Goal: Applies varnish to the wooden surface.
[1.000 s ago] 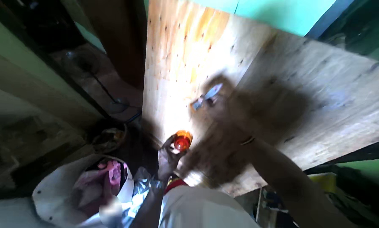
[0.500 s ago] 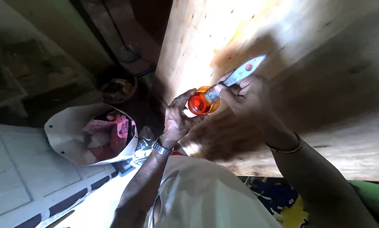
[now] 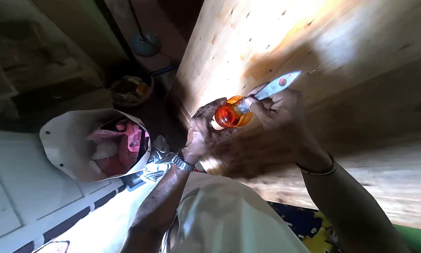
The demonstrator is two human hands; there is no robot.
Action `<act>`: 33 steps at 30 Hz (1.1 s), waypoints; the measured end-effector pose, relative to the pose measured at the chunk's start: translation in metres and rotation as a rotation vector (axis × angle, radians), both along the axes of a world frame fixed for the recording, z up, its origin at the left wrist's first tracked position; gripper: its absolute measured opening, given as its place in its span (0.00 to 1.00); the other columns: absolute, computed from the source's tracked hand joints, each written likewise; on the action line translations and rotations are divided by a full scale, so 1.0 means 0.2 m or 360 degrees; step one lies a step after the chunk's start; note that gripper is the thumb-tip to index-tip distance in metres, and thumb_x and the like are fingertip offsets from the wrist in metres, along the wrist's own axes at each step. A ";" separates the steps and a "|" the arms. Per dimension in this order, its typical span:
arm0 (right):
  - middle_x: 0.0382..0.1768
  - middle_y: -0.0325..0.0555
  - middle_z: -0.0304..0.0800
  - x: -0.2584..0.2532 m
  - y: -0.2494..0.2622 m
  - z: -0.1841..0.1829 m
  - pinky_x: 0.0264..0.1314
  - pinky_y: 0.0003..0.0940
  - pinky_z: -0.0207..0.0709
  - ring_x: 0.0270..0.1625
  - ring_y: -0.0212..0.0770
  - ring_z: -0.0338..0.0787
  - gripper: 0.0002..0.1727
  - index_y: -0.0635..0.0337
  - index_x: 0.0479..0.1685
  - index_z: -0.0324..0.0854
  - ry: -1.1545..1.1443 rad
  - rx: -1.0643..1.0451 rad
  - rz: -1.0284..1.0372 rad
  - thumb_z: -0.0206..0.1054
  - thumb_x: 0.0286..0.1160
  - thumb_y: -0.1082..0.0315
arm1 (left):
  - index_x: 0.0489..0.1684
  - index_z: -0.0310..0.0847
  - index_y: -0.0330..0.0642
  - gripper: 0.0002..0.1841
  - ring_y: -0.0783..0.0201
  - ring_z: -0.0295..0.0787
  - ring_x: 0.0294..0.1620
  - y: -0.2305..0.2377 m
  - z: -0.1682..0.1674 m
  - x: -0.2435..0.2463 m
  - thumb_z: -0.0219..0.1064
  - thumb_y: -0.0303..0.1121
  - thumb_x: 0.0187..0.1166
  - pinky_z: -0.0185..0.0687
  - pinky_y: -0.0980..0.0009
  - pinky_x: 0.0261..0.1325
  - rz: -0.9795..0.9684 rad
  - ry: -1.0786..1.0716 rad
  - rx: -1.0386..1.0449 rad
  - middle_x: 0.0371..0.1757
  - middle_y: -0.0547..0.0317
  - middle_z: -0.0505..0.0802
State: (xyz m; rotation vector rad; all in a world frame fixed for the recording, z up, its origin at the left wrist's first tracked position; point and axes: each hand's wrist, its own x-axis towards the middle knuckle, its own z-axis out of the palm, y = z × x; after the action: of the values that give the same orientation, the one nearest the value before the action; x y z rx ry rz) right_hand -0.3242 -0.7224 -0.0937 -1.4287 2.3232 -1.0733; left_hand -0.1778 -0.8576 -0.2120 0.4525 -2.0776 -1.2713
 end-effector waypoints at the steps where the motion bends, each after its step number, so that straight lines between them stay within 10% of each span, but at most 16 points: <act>1: 0.25 0.35 0.86 -0.01 -0.01 0.00 0.16 0.23 0.72 0.16 0.27 0.76 0.09 0.54 0.54 0.85 -0.0014 -0.0011 -0.0016 0.70 0.81 0.65 | 0.77 0.79 0.46 0.45 0.65 0.88 0.64 -0.01 0.00 -0.01 0.91 0.40 0.50 0.86 0.65 0.66 -0.0023 -0.0013 -0.0013 0.70 0.58 0.89; 10: 0.40 0.37 0.95 -0.14 -0.01 -0.03 0.44 0.32 0.92 0.40 0.30 0.93 0.09 0.58 0.52 0.87 -0.0138 -0.0372 -0.0255 0.71 0.78 0.66 | 0.76 0.81 0.54 0.43 0.63 0.89 0.66 -0.08 -0.02 -0.24 0.90 0.50 0.51 0.88 0.56 0.66 -0.0050 -0.0238 -0.0053 0.70 0.62 0.90; 19: 0.35 0.53 0.91 -0.39 0.05 0.03 0.43 0.39 0.92 0.34 0.43 0.93 0.12 0.73 0.50 0.82 -0.1294 -0.0869 -0.0889 0.61 0.87 0.68 | 0.75 0.82 0.45 0.44 0.62 0.93 0.53 -0.06 0.08 -0.66 0.91 0.47 0.49 0.89 0.61 0.50 -0.0245 -0.0151 0.0140 0.66 0.54 0.92; 26: 0.40 0.43 0.94 -0.76 0.13 0.38 0.45 0.41 0.90 0.38 0.38 0.93 0.17 0.56 0.58 0.86 0.0104 -0.0358 -0.1131 0.63 0.87 0.54 | 0.76 0.80 0.45 0.44 0.62 0.93 0.53 -0.13 -0.10 -0.73 0.90 0.46 0.51 0.90 0.60 0.50 -0.0295 -0.0229 0.0278 0.65 0.54 0.92; 33: 0.51 0.51 0.93 -1.10 0.13 0.82 0.59 0.44 0.87 0.51 0.41 0.94 0.15 0.62 0.55 0.87 0.1416 -0.0042 -0.0797 0.63 0.87 0.59 | 0.76 0.80 0.47 0.44 0.57 0.93 0.53 -0.24 -0.39 -0.47 0.92 0.39 0.49 0.90 0.55 0.51 -0.0217 -0.0397 0.0405 0.65 0.52 0.92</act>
State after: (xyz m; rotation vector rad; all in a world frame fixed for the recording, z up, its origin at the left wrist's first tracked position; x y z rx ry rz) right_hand -0.5435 -0.6964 0.0709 -1.5884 3.4333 -0.5962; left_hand -0.2714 -0.9049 -0.2906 0.6181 -2.1889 -1.6433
